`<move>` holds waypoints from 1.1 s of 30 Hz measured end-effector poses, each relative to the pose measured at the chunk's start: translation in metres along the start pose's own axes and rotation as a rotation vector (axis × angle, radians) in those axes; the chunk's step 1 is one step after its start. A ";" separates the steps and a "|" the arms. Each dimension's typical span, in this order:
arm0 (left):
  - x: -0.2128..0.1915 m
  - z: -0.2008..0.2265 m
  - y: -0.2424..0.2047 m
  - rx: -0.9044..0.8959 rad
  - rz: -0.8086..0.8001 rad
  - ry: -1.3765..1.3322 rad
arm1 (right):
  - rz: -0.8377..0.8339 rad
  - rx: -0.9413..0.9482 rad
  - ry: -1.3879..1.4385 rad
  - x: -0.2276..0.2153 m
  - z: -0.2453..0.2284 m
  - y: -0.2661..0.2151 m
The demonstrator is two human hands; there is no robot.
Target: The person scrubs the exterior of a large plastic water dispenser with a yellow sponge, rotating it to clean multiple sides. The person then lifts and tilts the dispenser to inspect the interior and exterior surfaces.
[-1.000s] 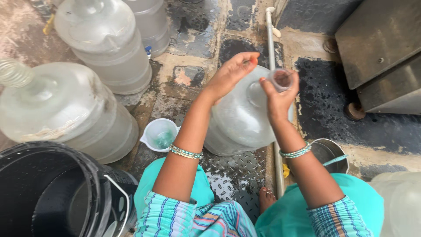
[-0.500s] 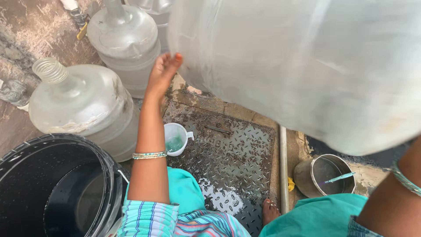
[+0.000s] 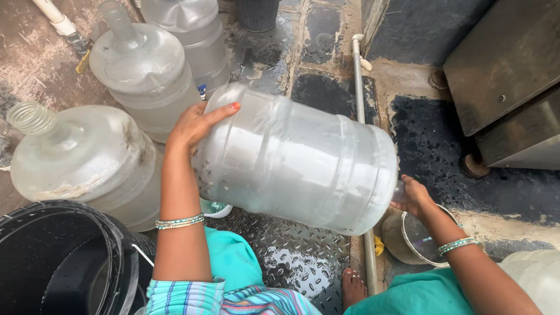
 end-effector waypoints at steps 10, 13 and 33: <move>-0.039 0.168 -0.073 0.915 0.140 -0.171 | -0.391 -0.779 0.509 -0.043 -0.160 -0.115; -0.020 0.194 -0.104 0.948 0.306 0.111 | -0.291 -0.722 0.414 -0.033 -0.144 -0.114; -0.025 0.144 -0.059 1.073 0.204 0.005 | -0.091 -0.866 0.379 -0.080 -0.156 -0.099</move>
Point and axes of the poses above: each hand's wrist, its own y-axis towards the middle knuckle, its own x-axis out of the palm, z = x × y, the point moved 10 cm from there along y, towards the middle knuckle, and after that the axes turned 14 degrees about x, right-handed, at the moved point
